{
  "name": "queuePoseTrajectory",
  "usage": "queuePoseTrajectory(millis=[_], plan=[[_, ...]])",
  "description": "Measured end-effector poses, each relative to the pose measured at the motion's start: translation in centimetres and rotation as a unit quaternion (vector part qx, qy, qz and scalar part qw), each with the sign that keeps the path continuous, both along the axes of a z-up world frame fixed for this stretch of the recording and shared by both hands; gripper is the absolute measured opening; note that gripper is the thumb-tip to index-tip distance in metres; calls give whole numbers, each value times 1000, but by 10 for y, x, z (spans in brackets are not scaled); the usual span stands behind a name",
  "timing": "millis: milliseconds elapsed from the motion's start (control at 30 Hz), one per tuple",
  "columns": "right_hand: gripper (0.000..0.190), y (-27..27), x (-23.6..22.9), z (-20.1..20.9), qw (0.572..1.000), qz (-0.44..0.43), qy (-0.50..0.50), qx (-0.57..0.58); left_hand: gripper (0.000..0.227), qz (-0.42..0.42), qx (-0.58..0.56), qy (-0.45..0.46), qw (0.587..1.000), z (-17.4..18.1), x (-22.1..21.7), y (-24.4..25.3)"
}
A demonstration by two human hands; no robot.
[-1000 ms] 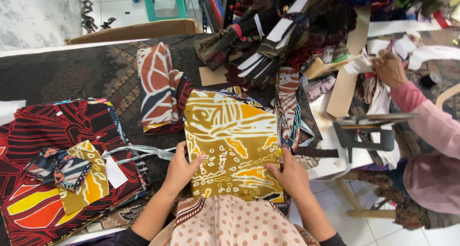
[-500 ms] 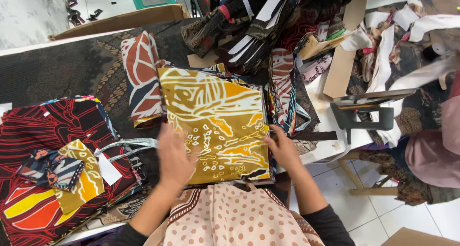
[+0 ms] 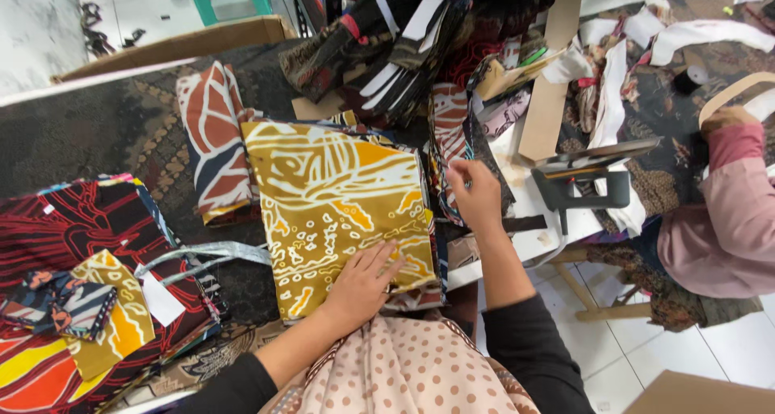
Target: The person folds multiple pieces of patterned fabric on a table, uses an iron to press them, and ties them with string. They also write on small paper tags and attach them to the bundles.
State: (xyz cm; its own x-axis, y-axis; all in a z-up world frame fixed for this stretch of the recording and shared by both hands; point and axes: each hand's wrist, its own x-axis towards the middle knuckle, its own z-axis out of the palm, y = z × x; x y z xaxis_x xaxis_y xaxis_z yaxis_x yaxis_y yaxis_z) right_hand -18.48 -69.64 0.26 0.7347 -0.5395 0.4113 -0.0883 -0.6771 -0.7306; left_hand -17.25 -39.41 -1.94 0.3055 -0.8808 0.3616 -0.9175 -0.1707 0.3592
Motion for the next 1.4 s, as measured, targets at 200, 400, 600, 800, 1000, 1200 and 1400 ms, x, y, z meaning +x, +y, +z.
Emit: queuePoseTrajectory(millis=[200, 400, 600, 800, 1000, 1200, 1400], plan=[[30, -98, 99, -21, 968, -70, -86, 225, 40, 79, -228, 593, 768, -58, 32, 21], [31, -141, 192, -45, 909, -114, -100, 388, 43, 74, -340, 828, 440, -57, 49, 33], [21, -153, 222, -46, 947, -53, -189, 256, 41, 35, -241, 743, 623, -25, 41, 25], [14, -179, 206, 6, 921, -53, -321, 213, 64, -74, -41, 191, 978, -2, 22, 21], [15, -170, 105, 130, 917, 48, -297, 263, 39, 4, -122, 311, 942, -37, 22, 16], [15, -99, 33, 198, 887, 142, -261, 352, 28, 235, -404, 616, 634, -57, 54, 53], [25, -53, -23, 218, 857, 198, -301, 369, 17, 151, -198, 439, 864, -13, 32, 59]])
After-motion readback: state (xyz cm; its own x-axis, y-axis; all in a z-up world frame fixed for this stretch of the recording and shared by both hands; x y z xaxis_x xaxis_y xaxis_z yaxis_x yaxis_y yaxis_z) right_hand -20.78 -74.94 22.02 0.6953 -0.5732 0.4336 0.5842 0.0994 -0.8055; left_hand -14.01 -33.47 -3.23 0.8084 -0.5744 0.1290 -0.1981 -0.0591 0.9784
